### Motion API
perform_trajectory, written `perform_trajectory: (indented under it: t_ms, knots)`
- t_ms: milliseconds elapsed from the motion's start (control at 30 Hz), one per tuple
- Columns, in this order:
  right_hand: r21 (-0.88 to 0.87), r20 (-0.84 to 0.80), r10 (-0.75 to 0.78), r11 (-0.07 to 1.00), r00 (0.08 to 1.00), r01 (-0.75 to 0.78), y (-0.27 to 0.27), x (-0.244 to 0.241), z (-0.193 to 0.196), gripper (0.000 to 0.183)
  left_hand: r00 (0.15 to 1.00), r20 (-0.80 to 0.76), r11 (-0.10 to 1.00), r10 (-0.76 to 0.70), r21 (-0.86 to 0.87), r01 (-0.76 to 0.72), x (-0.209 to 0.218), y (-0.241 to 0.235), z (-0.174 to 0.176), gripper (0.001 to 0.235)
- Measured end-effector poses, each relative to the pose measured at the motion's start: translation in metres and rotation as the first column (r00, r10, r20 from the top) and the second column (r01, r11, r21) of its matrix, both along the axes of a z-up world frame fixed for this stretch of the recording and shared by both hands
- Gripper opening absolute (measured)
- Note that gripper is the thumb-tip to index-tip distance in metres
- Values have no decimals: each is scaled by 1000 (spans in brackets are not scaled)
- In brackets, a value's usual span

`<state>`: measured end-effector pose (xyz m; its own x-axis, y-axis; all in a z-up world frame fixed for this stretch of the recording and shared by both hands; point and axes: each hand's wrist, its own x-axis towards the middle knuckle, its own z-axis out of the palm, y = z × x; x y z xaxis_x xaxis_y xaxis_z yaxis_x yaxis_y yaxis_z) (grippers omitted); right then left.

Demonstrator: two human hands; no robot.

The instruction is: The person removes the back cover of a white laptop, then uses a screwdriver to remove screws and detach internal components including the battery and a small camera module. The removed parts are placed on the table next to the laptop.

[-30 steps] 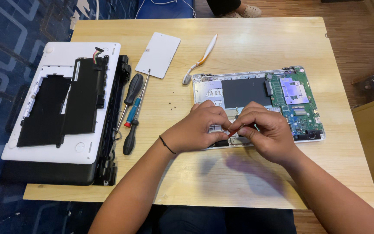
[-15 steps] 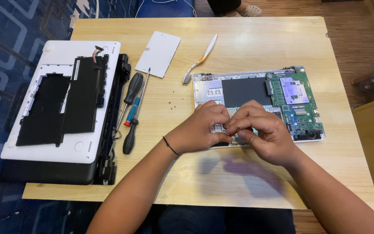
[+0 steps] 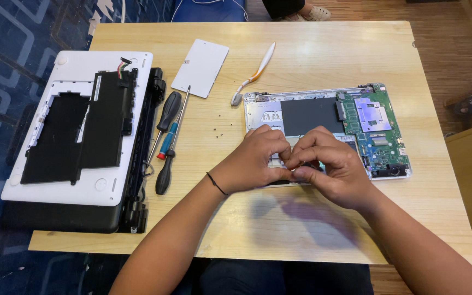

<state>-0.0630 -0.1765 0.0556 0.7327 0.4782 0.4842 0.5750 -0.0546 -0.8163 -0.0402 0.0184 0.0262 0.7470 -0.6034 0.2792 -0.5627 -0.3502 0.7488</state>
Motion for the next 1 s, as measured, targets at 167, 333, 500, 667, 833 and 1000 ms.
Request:
perform_trajectory:
  t_ms: [167, 333, 500, 667, 833, 1000]
  knots:
    - [45, 5, -31, 999, 1000, 31, 1, -1, -3, 5, 1000, -22, 1000, -21, -16, 21, -1, 4, 5, 19]
    - [99, 1, -89, 991, 996, 89, -10, 7, -12, 5, 997, -75, 1000, 10, -14, -11, -4, 10, 25, 19]
    - [210, -51, -125, 969, 991, 133, -13, 8, -20, 7, 1000, 6, 995, -2, 99, 1, -4, 5, 10, 15]
    - [386, -132, -162, 900, 978, 201, -11, 10, -35, 7, 998, 70, 990, 10, 136, -20, 1, 14, 13, 11]
    - [513, -225, -146, 823, 963, 245, -9, 10, -38, 10, 996, 79, 997, 52, 61, -57, 0, 17, 22, 10]
    - [536, -278, -147, 796, 949, 280, -9, 10, -40, 10, 996, 44, 994, 75, -86, -71, 2, 7, 11, 10]
